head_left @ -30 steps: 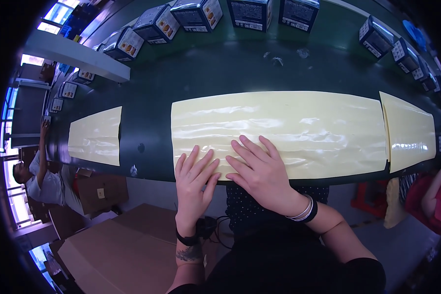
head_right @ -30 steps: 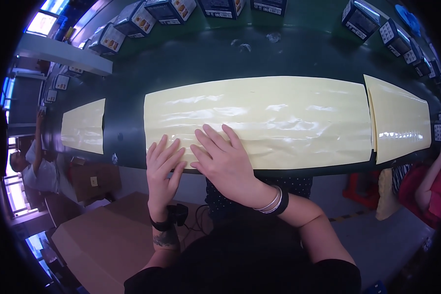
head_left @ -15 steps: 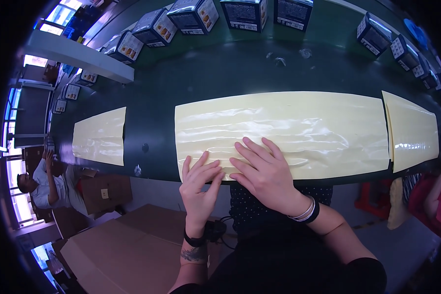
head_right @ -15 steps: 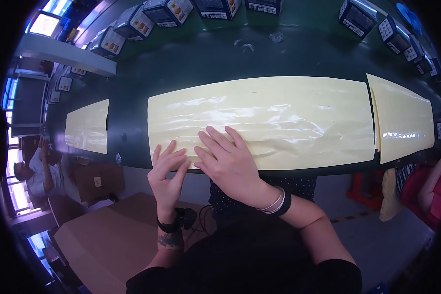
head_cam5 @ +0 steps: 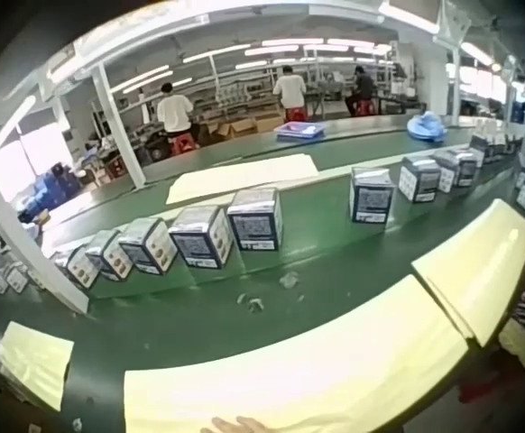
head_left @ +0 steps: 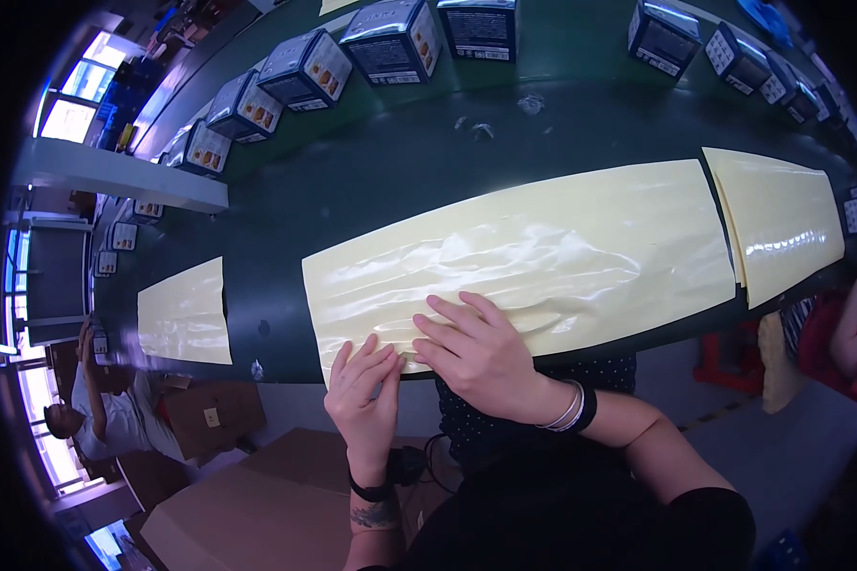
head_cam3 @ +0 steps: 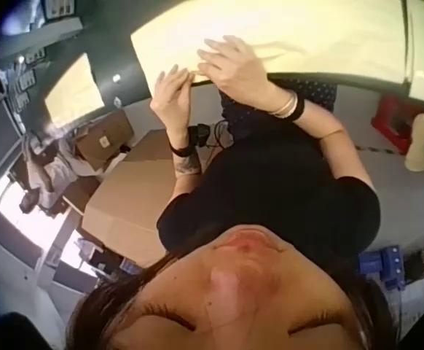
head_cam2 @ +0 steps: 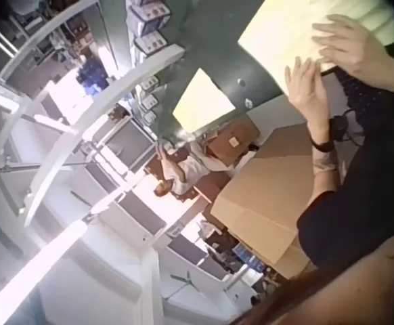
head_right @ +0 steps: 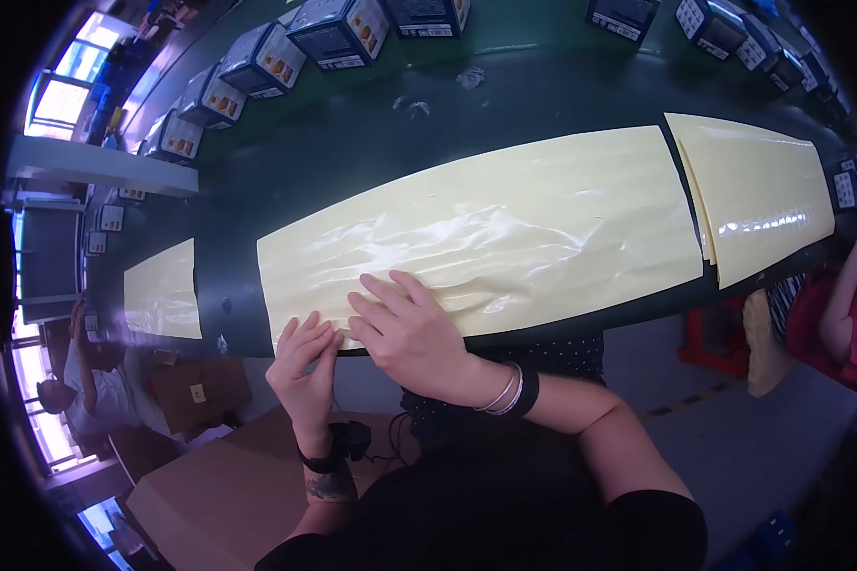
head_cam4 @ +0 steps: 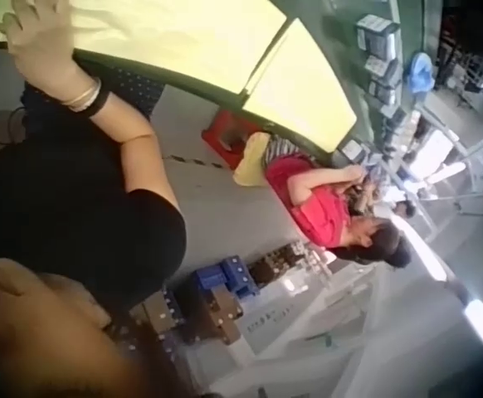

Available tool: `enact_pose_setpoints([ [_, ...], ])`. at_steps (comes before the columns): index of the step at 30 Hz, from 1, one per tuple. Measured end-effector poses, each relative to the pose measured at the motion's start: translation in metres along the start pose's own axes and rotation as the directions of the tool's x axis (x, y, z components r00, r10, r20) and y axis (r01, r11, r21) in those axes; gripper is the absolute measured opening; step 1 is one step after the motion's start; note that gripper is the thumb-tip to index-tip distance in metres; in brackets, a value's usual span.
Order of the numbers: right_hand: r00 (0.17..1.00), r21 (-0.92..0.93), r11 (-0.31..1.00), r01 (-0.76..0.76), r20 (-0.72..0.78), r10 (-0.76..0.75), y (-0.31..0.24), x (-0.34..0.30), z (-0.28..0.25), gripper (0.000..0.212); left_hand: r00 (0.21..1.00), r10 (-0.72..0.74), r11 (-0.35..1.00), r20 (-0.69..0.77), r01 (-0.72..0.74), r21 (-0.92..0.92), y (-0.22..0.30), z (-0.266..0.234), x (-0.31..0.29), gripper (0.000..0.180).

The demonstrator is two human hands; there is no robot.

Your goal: The person peels stickers from a sheet by hand and applies them to the tops of boxes. After each application, the person presses the sticker down and moves the box along the conveyor belt.

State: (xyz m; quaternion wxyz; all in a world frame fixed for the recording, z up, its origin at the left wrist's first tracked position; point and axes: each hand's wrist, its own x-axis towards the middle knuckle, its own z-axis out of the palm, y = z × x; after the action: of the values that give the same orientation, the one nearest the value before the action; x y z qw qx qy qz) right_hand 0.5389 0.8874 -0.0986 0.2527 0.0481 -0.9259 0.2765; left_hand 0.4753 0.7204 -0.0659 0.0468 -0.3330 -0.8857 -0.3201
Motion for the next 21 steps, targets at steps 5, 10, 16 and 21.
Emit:
enact_pose_setpoints([
  [5, 0.999, 0.027, 1.000, -0.010, -0.036, 0.011, -0.002, 0.002, 0.004, 0.015, 0.999, -0.039, 0.999, -0.016, 0.039, -0.019, -0.003, -0.001, -0.002, 0.011],
  [10, 0.999, 0.025, 1.000, -0.018, -0.047, 0.020, 0.001, 0.002, 0.003, 0.016, 1.000, -0.010, 1.000, -0.005, 0.010, -0.015, -0.003, 0.001, 0.002, 0.009],
  [16, 1.000, 0.007, 1.000, -0.020, -0.007, 0.021, -0.001, 0.003, 0.000, 0.020, 0.974, -0.133, 0.950, 0.181, 0.178, -0.256, 0.011, -0.048, 0.032, 0.010],
  [21, 1.000, -0.035, 0.999, -0.001, -0.012, 0.001, 0.004, -0.006, 0.007, 0.028, 0.845, 0.297, 0.947, 0.444, -0.203, -0.248, 0.089, -0.048, 0.125, 0.015],
])
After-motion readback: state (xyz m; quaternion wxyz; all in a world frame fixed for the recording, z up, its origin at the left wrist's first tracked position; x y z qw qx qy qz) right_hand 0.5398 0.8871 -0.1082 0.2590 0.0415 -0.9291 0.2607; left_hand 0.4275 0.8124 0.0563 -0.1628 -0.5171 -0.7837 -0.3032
